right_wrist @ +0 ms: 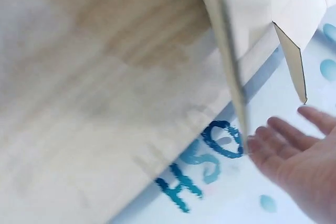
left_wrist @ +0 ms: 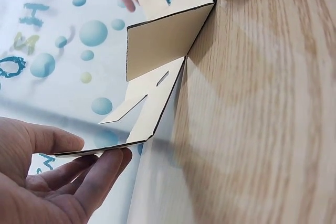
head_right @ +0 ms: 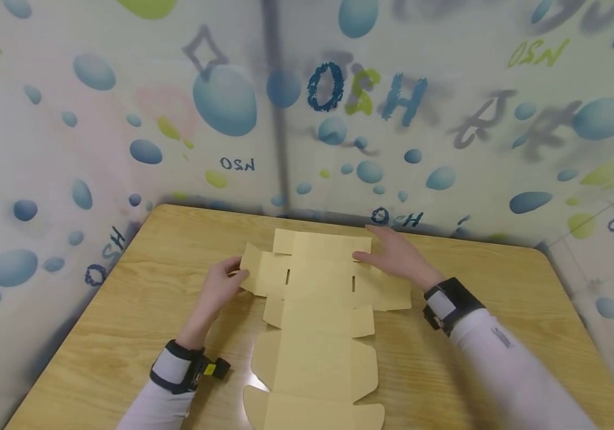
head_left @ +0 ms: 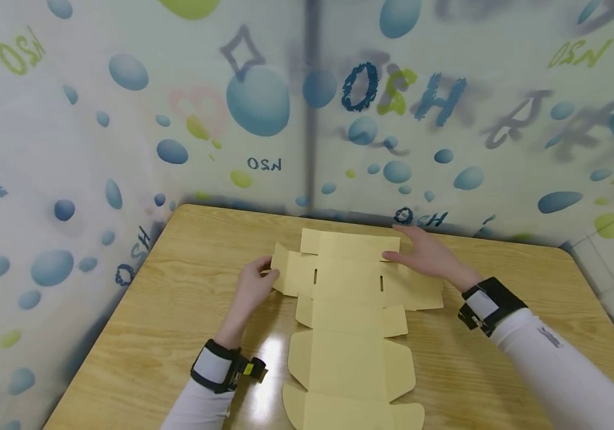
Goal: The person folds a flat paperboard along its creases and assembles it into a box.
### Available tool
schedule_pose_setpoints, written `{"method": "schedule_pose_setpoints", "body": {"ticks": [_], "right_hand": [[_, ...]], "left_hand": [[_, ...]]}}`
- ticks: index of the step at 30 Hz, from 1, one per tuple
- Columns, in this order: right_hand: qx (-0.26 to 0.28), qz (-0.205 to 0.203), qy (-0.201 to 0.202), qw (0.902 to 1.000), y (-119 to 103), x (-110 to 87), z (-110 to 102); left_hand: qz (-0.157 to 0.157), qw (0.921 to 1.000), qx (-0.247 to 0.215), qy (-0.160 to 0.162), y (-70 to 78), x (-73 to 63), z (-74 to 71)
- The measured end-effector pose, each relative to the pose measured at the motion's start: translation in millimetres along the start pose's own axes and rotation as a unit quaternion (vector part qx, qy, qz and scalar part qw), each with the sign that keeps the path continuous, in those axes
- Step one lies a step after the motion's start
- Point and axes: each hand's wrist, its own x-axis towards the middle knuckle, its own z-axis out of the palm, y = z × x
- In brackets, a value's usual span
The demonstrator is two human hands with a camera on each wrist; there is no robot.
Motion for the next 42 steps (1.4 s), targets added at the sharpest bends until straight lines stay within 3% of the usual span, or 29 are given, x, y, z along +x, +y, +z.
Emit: {"method": "schedule_pose_setpoints", "body": {"ticks": [7, 11, 25, 42], "right_hand": [[-0.040, -0.063, -0.033, 0.9967, -21.0, 28.7, -0.6], [-0.053, -0.078, -0.041, 0.9947, -28.6, 37.2, -0.9], [-0.066, -0.074, -0.055, 0.9935, -29.9, 50.9, 7.9], [-0.065, -0.072, -0.024, 0.9949, -28.7, 53.2, 15.1]], "left_hand": [[-0.008, 0.9999, -0.010, -0.002, -1.5, 0.0, -2.1], [-0.006, 0.9999, -0.013, -0.002, -1.4, 1.6, -1.5], [-0.013, 0.9998, -0.014, -0.005, 0.1, 2.0, -0.6], [-0.001, 0.9998, -0.022, -0.004, 2.8, 0.2, 1.7]]}}
